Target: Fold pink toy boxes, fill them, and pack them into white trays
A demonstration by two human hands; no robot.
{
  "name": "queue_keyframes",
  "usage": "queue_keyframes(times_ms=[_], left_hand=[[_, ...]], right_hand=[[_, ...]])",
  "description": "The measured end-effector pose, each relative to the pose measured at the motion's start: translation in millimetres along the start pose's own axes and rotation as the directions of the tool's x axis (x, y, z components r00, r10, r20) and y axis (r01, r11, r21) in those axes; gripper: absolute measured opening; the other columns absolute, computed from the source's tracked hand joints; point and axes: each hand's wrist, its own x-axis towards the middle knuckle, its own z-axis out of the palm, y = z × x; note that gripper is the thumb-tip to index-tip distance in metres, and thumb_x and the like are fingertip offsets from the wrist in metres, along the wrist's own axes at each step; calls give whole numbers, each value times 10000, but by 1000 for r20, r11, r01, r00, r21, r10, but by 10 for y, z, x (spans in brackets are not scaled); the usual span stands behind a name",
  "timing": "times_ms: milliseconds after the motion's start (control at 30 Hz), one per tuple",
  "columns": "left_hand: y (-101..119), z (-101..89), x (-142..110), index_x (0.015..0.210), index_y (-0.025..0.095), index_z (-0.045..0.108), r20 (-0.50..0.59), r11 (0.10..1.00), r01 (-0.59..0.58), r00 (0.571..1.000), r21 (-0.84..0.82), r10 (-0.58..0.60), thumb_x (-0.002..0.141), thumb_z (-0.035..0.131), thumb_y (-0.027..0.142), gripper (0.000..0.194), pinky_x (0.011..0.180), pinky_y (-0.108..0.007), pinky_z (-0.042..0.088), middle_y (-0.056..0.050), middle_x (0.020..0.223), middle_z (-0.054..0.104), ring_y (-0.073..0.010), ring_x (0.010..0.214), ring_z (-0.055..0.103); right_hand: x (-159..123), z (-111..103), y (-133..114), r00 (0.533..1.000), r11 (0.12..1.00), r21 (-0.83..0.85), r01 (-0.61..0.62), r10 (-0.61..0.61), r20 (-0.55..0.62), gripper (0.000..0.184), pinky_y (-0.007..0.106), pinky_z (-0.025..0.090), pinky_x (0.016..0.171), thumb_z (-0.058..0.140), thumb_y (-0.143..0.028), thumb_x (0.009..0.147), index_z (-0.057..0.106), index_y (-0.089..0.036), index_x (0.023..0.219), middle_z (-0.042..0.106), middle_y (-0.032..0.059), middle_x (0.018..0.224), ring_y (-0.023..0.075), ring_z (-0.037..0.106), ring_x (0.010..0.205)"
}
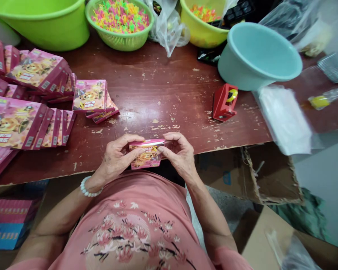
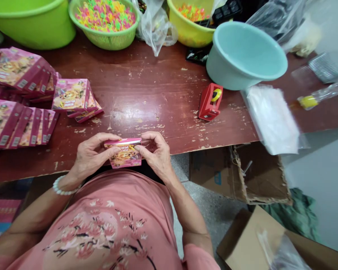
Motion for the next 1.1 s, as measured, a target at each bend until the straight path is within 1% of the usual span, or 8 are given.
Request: queue_keyframes(times_ms=[100, 367, 467, 600, 700, 933, 1033, 1100], left_hand=[[-24, 12, -37, 1082, 208, 775, -13, 999, -15, 1000, 33, 16, 887, 795, 270, 206, 791, -230, 622, -38, 1022, 792, -150, 894, 745], [41, 20, -66, 1116, 222, 768, -25, 993, -82, 996, 90, 85, 904, 777, 233, 213, 783, -218, 621, -31, 1056, 789, -147, 913, 748], [93, 21, -28, 1142, 228, 758, -16, 976, -178, 983, 127, 181, 925, 748, 186, 221, 827, -224, 617, -30, 1071, 788, -147, 944, 747], [104, 24, 56, 1200, 249, 751, 12, 912, -343, 937, 225, 349, 968, 687, 170, 253, 954, -293, 612, -38, 1094, 780, -172, 1017, 735], [74, 18, 98, 1264, 280, 744, 59, 876, -378, 924, 301, 378, 1005, 615, 172, 310, 950, -282, 609, -51, 1152, 747, -163, 1021, 721], [31, 1, 104, 1344, 331, 722, 121, 817, -387, 920, 428, 372, 1025, 565, 175, 389, 926, -282, 614, -64, 1164, 721, -167, 999, 717], [16, -2, 107, 1353, 354, 715, 125, 811, -384, 921, 441, 368, 1022, 564, 164, 410, 935, -300, 618, -60, 1169, 720, -167, 986, 719], [2, -4, 108, 1354, 366, 712, 128, 806, -390, 919, 446, 373, 1021, 555, 153, 425, 926, -297, 622, -56, 1172, 722, -166, 990, 719]], right_hand=[[-8, 32, -6, 999, 998, 25, -50, 49, 14, 370, 337, 624, 726, 893, -447, 774, 658, -270, 999, 662, 30, 1118, 166, 648, 827], [-29, 30, -148, 999, 999, -50, -22, 19, -50, 255, 318, 603, 715, 862, -331, 784, 649, -236, 887, 657, 57, 1190, 159, 647, 837], [-18, 19, -197, 998, 998, -65, 28, -32, -63, 194, 309, 577, 755, 833, -271, 793, 656, -231, 861, 673, 59, 1163, 168, 652, 882], [41, 19, -211, 997, 993, -112, 43, -51, -63, 207, 311, 557, 789, 816, -264, 786, 614, -225, 806, 693, 64, 1135, 189, 669, 931], [90, 37, -215, 998, 991, -121, 63, -66, -21, 227, 312, 557, 789, 795, -278, 795, 574, -233, 807, 691, 50, 1073, 191, 677, 929], [93, 80, -230, 940, 873, -383, 301, -339, -34, 176, 339, 566, 796, 762, -215, 849, 595, -255, 887, 682, 51, 1101, 200, 662, 950], [93, 70, -205, 932, 871, -369, 323, -361, -38, 252, 353, 586, 774, 759, -212, 874, 661, -286, 1094, 666, 55, 1180, 185, 661, 886], [104, 56, -183, 929, 861, -374, 345, -371, 3, 271, 398, 600, 847, 753, -227, 900, 705, -316, 1151, 666, 63, 1243, 214, 675, 980]])
